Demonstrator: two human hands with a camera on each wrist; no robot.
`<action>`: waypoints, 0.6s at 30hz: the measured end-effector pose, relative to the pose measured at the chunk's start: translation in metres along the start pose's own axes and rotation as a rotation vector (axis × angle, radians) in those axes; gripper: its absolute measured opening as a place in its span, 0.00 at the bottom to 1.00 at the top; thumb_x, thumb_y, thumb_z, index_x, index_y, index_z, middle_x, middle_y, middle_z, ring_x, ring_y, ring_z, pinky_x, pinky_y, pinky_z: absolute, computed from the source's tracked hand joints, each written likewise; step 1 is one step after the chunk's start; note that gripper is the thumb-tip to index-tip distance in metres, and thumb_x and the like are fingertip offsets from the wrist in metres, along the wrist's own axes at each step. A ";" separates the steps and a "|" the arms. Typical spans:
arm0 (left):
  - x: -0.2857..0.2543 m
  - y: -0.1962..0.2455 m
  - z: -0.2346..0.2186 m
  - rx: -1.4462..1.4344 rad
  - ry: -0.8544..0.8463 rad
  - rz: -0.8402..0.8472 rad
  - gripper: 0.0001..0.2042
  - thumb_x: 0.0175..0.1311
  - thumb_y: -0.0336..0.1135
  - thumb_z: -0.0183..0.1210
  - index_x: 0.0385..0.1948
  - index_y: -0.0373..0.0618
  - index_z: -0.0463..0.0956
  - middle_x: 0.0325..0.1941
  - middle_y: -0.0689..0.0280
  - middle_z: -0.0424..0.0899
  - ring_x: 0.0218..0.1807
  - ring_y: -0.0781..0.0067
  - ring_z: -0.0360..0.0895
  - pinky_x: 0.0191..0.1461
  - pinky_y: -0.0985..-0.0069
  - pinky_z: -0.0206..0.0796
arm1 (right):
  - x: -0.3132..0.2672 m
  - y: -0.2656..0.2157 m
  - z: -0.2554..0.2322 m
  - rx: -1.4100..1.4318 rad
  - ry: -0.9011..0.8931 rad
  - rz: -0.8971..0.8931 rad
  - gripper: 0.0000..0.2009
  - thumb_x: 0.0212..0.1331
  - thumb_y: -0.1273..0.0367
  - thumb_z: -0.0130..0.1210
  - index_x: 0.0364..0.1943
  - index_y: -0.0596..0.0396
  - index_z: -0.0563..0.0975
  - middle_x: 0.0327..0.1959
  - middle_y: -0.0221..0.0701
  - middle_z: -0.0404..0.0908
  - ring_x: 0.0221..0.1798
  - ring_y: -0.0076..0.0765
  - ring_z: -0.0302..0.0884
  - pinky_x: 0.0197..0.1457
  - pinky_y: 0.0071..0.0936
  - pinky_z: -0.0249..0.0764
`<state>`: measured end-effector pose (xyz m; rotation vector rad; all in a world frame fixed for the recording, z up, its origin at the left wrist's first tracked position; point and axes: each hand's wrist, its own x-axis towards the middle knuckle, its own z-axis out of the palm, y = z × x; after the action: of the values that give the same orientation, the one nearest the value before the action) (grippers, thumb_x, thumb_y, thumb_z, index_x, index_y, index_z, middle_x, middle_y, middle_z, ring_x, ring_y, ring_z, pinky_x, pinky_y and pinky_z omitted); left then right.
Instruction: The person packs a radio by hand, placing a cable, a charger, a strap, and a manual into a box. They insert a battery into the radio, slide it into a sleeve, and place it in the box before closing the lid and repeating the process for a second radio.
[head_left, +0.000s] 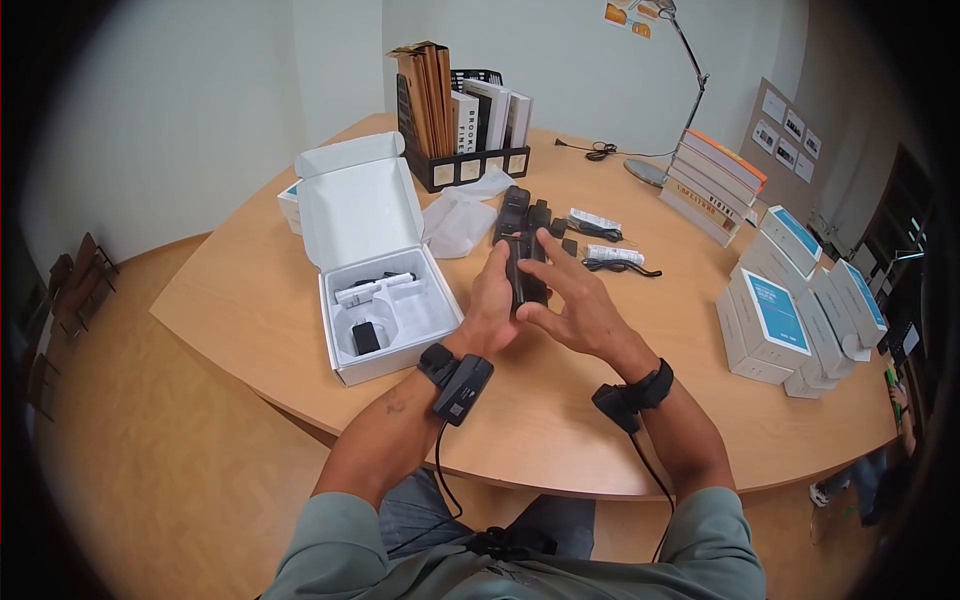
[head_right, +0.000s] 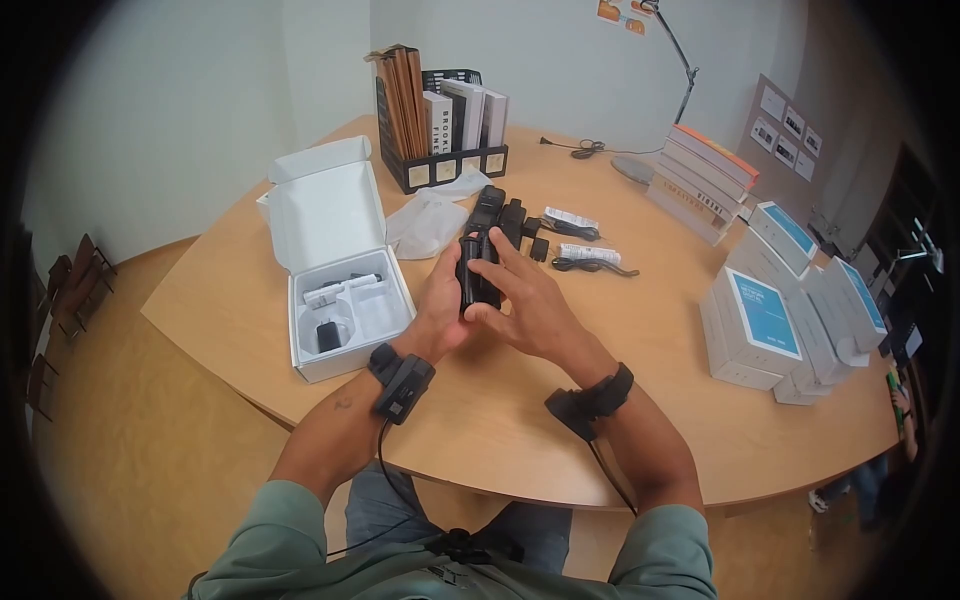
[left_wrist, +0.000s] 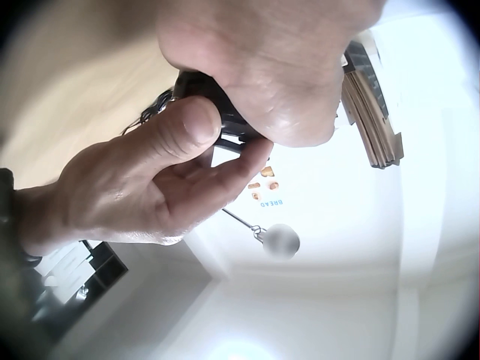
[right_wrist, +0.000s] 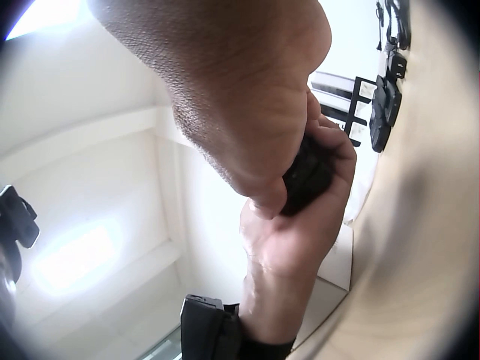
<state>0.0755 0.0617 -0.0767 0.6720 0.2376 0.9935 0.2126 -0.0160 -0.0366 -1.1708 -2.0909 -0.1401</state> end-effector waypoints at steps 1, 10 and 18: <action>-0.001 0.001 0.000 -0.011 -0.024 -0.020 0.21 0.80 0.51 0.36 0.59 0.49 0.69 0.48 0.64 0.81 0.45 0.69 0.82 0.43 0.70 0.79 | 0.000 0.000 0.000 0.000 0.001 0.001 0.29 0.51 0.60 0.72 0.57 0.57 0.78 0.74 0.55 0.59 0.67 0.61 0.71 0.65 0.44 0.72; 0.002 0.003 -0.004 -0.022 -0.071 -0.045 0.21 0.80 0.51 0.35 0.58 0.48 0.69 0.47 0.64 0.81 0.43 0.70 0.82 0.40 0.71 0.79 | 0.003 0.004 -0.002 -0.030 0.024 -0.020 0.32 0.49 0.51 0.71 0.56 0.54 0.80 0.74 0.52 0.61 0.53 0.53 0.76 0.60 0.43 0.72; -0.007 0.009 0.006 0.072 -0.125 -0.009 0.21 0.80 0.50 0.36 0.59 0.47 0.68 0.51 0.63 0.80 0.46 0.71 0.82 0.40 0.71 0.79 | -0.001 0.006 0.008 -0.010 0.036 0.015 0.31 0.54 0.53 0.69 0.59 0.54 0.77 0.75 0.56 0.58 0.55 0.55 0.75 0.58 0.44 0.74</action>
<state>0.0688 0.0569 -0.0669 0.7951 0.1676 0.9339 0.2132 -0.0099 -0.0451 -1.1812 -2.0516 -0.1637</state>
